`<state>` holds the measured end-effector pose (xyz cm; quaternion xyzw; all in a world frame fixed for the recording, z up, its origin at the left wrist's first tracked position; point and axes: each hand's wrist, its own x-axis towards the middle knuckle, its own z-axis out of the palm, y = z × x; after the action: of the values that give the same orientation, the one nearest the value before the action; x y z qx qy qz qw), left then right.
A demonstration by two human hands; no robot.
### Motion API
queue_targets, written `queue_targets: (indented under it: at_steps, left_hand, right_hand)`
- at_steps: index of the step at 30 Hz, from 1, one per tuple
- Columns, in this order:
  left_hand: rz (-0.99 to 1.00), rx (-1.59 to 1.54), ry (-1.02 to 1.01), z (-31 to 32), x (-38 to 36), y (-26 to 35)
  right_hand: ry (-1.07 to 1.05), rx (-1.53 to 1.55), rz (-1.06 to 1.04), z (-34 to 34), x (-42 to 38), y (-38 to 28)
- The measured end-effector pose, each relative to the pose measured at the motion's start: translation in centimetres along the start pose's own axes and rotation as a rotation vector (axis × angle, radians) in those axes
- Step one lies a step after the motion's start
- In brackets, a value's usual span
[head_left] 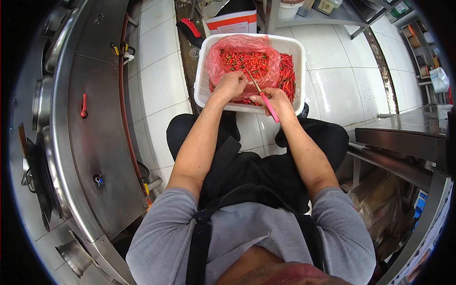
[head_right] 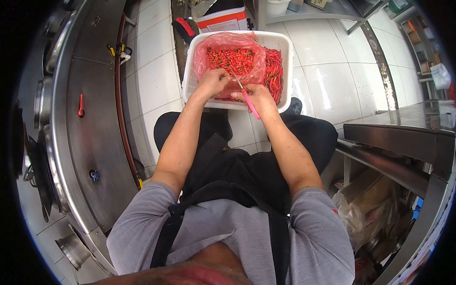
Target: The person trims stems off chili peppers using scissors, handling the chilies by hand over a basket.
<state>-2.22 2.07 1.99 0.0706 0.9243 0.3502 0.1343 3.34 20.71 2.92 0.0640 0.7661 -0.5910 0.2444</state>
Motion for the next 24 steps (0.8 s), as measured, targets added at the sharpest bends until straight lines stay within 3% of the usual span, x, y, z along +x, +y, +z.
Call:
queue_targets:
  at_steps: [3, 7, 9, 11, 14, 18, 22, 24]
  left_hand:
    - [-0.068, 0.070, 0.183, 0.3, 0.5, -0.2]
    - [-0.110, 0.121, 0.322, 1.5, 1.2, -1.4]
    - [0.001, -0.030, 0.358, 1.7, 1.1, -0.7]
    - [0.050, -0.037, 0.321, 2.7, 1.0, 0.1]
    - [0.113, 0.065, -0.173, 4.9, 1.3, 0.7]
    - [-0.100, 0.419, -0.318, 10.3, 2.4, 0.8]
    - [-0.214, 0.350, -0.380, 9.8, 1.4, 3.7]
    - [-0.163, 0.358, -0.410, 10.9, 2.3, 2.7]
  right_hand:
    - [0.043, -0.050, 0.017, -0.3, 0.0, 0.1]
    - [0.213, 0.141, -0.065, -2.4, -0.6, -0.7]
    - [0.269, 0.312, -0.133, -3.9, 0.0, 0.2]
    - [0.345, 0.411, -0.153, -4.9, -1.2, -1.1]
    - [0.367, 0.466, -0.166, -5.3, -1.4, -0.8]
    - [0.357, 0.446, -0.131, -4.9, -1.1, 0.1]
    - [0.354, 0.376, -0.115, -4.5, -1.1, 0.7]
    - [0.338, 0.364, -0.126, -4.7, -1.0, 1.1]
